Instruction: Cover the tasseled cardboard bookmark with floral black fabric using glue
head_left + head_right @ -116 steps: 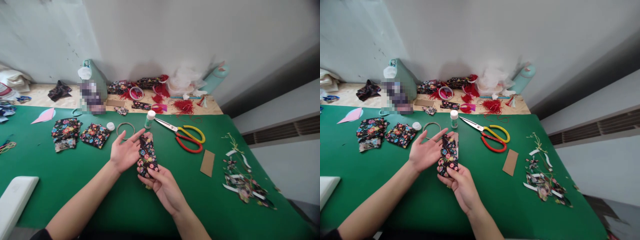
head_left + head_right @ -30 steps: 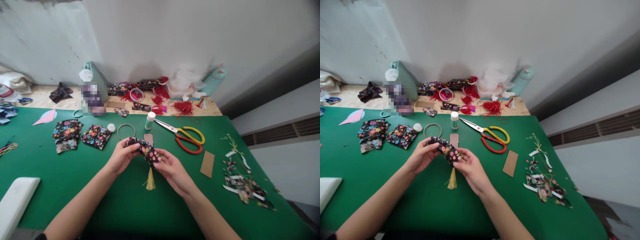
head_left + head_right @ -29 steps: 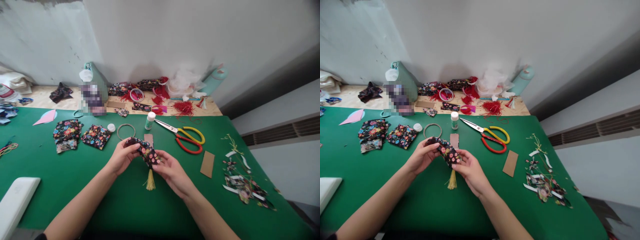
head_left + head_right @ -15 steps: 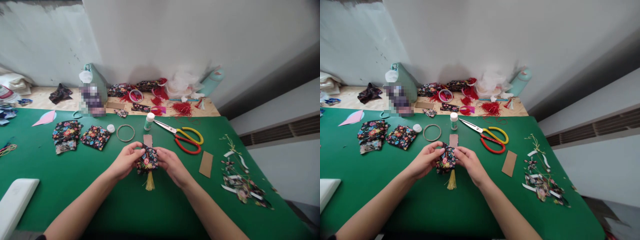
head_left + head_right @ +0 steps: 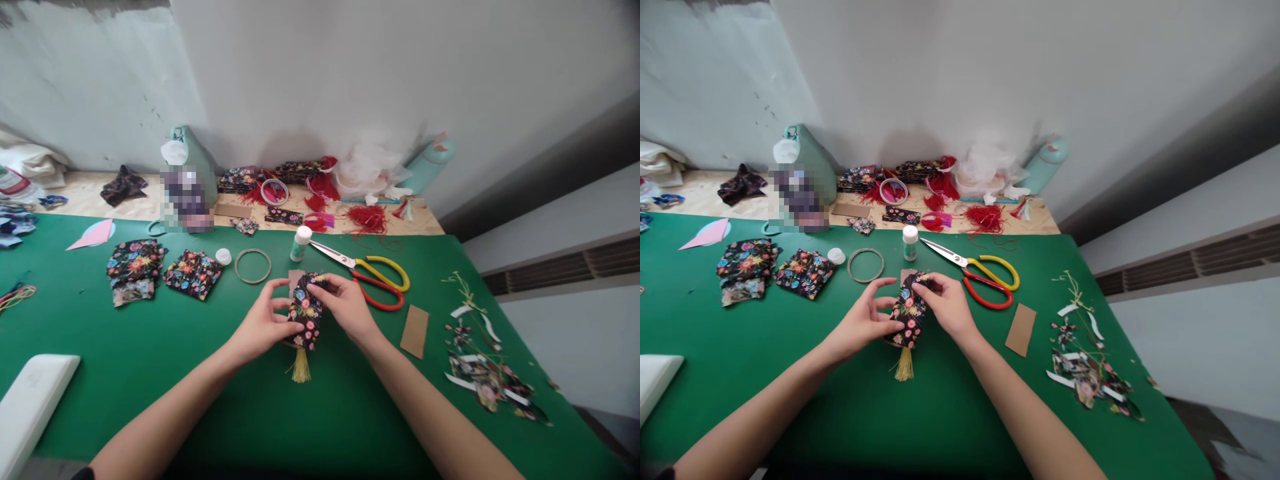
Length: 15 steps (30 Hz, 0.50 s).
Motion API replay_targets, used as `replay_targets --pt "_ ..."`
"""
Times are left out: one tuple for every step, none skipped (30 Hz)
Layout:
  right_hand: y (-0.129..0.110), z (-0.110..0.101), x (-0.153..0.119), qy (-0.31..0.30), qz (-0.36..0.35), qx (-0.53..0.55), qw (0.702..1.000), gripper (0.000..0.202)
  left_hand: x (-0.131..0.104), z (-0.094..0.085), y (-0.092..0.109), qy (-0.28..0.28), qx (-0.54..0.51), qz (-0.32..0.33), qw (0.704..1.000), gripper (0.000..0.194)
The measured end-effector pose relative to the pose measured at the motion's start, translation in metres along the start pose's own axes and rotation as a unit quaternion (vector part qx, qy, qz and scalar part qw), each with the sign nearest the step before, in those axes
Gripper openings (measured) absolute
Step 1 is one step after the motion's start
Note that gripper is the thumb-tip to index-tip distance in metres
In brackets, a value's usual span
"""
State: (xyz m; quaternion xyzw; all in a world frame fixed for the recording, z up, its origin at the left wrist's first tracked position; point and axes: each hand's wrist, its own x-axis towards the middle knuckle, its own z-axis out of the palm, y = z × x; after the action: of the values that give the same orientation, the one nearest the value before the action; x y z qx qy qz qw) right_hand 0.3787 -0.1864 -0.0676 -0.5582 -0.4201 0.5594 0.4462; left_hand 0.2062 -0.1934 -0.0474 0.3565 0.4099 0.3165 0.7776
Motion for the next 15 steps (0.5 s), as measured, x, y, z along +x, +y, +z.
replay_targets --pt "0.001 0.000 0.001 -0.005 -0.010 -0.014 1.000 0.025 0.000 0.000 -0.001 -0.003 0.006 0.002 1.000 0.070" --pt "0.002 0.000 0.001 -0.011 -0.017 -0.027 0.999 0.024 -0.001 0.000 -0.001 -0.008 0.015 0.002 1.000 0.063" --pt "0.003 0.000 0.001 -0.013 -0.021 -0.042 0.999 0.025 -0.001 -0.001 -0.002 -0.013 0.026 -0.003 1.000 0.053" --pt "0.003 0.000 0.000 -0.008 -0.026 -0.060 0.998 0.026 -0.001 -0.001 -0.003 -0.019 0.038 -0.012 0.999 0.045" --pt "0.002 0.000 0.001 0.004 -0.035 -0.079 0.996 0.027 -0.001 -0.001 -0.003 -0.025 0.049 -0.024 0.998 0.039" --pt "0.000 0.000 0.002 0.025 -0.052 -0.098 0.993 0.030 -0.001 -0.002 -0.003 -0.030 0.060 -0.038 0.997 0.036" --pt "-0.001 -0.001 0.005 0.050 -0.074 -0.119 0.989 0.033 -0.001 -0.002 -0.004 -0.038 0.070 -0.053 0.995 0.036" --pt "-0.004 -0.002 0.010 0.072 -0.101 -0.137 0.983 0.038 -0.002 -0.002 -0.004 -0.047 0.082 -0.064 0.994 0.038" --pt "-0.006 -0.003 0.016 0.086 -0.130 -0.155 0.976 0.042 -0.003 -0.002 -0.004 -0.057 0.096 -0.071 0.991 0.040" --pt "-0.007 -0.003 0.024 0.087 -0.151 -0.174 0.969 0.044 -0.004 -0.002 -0.004 -0.072 0.114 -0.075 0.988 0.041" --pt "-0.009 -0.004 0.034 0.077 -0.165 -0.190 0.965 0.047 -0.005 -0.002 -0.004 -0.089 0.132 -0.078 0.984 0.042" --pt "-0.010 -0.004 0.044 0.068 -0.177 -0.202 0.961 0.049 -0.006 -0.002 -0.004 -0.105 0.148 -0.079 0.980 0.042" --pt "-0.011 -0.004 0.053 0.063 -0.192 -0.213 0.956 0.049 -0.007 -0.002 -0.004 -0.120 0.159 -0.080 0.977 0.042" --pt "-0.012 -0.003 0.062 0.050 -0.204 -0.225 0.951 0.049 -0.008 -0.002 -0.004 -0.131 0.165 -0.082 0.974 0.042" --pt "-0.012 -0.002 0.070 0.035 -0.213 -0.237 0.947 0.046 -0.008 -0.002 -0.004 -0.139 0.167 -0.085 0.972 0.043"
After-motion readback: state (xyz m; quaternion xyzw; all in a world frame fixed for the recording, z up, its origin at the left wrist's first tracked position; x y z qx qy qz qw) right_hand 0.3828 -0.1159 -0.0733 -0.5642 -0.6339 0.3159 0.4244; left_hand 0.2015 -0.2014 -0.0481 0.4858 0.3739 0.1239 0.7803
